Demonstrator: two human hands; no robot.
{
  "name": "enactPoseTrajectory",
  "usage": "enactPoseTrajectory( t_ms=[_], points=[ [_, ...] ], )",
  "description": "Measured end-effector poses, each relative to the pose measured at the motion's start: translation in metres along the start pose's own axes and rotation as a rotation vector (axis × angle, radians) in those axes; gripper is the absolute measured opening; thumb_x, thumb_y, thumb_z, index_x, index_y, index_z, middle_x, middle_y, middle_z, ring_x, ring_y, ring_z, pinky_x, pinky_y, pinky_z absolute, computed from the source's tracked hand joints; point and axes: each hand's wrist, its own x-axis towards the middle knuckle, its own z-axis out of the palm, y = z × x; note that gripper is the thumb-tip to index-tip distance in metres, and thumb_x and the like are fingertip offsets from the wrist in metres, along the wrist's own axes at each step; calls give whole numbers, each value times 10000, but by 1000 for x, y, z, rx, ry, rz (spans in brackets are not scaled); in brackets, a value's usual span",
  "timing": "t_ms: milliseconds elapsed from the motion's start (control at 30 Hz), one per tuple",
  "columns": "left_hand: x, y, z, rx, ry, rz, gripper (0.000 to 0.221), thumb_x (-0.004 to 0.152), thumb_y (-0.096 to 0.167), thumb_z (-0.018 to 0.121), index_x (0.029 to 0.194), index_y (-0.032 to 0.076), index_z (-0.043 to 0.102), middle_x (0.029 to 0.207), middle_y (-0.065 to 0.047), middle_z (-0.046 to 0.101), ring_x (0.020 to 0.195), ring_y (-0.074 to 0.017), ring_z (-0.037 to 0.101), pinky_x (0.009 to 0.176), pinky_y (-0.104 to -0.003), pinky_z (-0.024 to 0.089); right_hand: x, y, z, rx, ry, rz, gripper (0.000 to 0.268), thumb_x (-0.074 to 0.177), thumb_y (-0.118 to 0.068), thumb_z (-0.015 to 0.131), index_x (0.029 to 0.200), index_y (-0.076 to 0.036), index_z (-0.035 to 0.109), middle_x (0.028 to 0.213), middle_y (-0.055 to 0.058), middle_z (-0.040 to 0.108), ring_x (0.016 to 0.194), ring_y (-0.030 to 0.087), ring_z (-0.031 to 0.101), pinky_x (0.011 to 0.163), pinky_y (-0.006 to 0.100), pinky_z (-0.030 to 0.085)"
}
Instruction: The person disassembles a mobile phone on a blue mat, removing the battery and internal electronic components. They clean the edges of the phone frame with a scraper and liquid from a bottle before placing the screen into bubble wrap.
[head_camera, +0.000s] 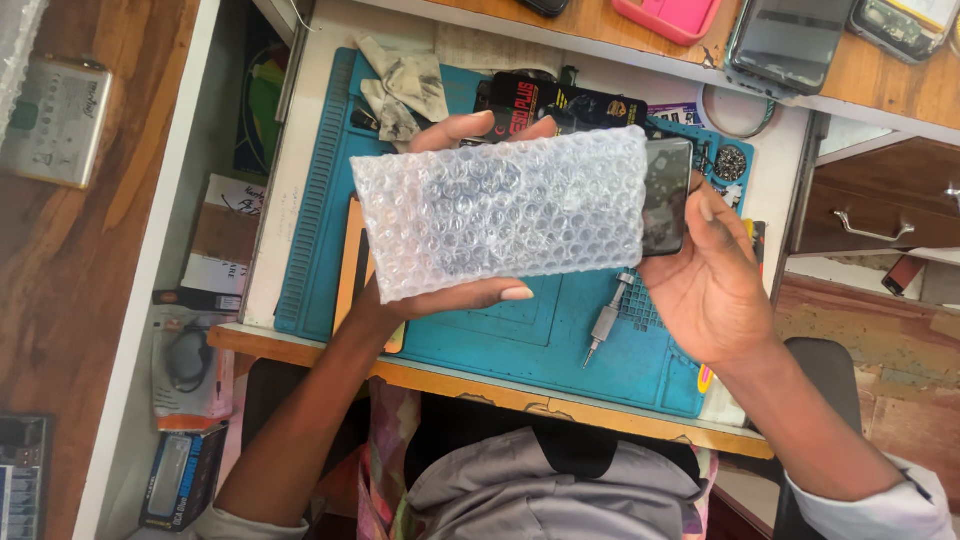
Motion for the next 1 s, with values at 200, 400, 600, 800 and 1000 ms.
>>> enactPoseTrajectory(
  t_ms=[200,400,600,800,1000],
  points=[
    [6,1,-4,-8,-15,-3,1002,891,-5,908,1606,188,233,1611,-220,423,1506,-280,427,1284,-431,421,5,-17,-10,-35,-107,129,386,1134,-191,587,1445,21,500,1335,135,638,1290,240,602,1158,451,442],
    [4,-6,3,-134,172,-138,1040,807,-1,878,1566,166,188,1495,-211,532,1454,-299,529,1243,-435,526,6,-18,-6,-118,-164,144,474,1074,-182,636,1473,-5,451,1354,143,639,1267,250,615,1102,486,474],
    [-12,-32,14,-265,491,-297,796,812,-125,839,1485,-37,424,1354,-176,592,1312,-319,605,1119,-441,573,2,-6,4,-318,-101,-37,559,1040,-172,702,1491,-4,418,1330,169,655,1193,261,649,1062,471,538],
    [-2,-30,22,-628,473,-373,1028,793,36,866,1605,85,237,1475,-204,490,1375,-365,557,1097,-471,541,-13,2,30,-1060,-148,-547,323,989,34,662,1262,-36,503,1246,230,655,1136,315,703,933,381,621],
    [4,-8,27,-805,98,-306,1311,796,340,941,1701,266,-4,1667,-221,355,1491,-384,424,1263,-542,410,-12,0,40,-1517,-334,-993,349,892,81,819,1164,-52,645,1094,132,734,1189,354,707,896,392,653]
  ],
)
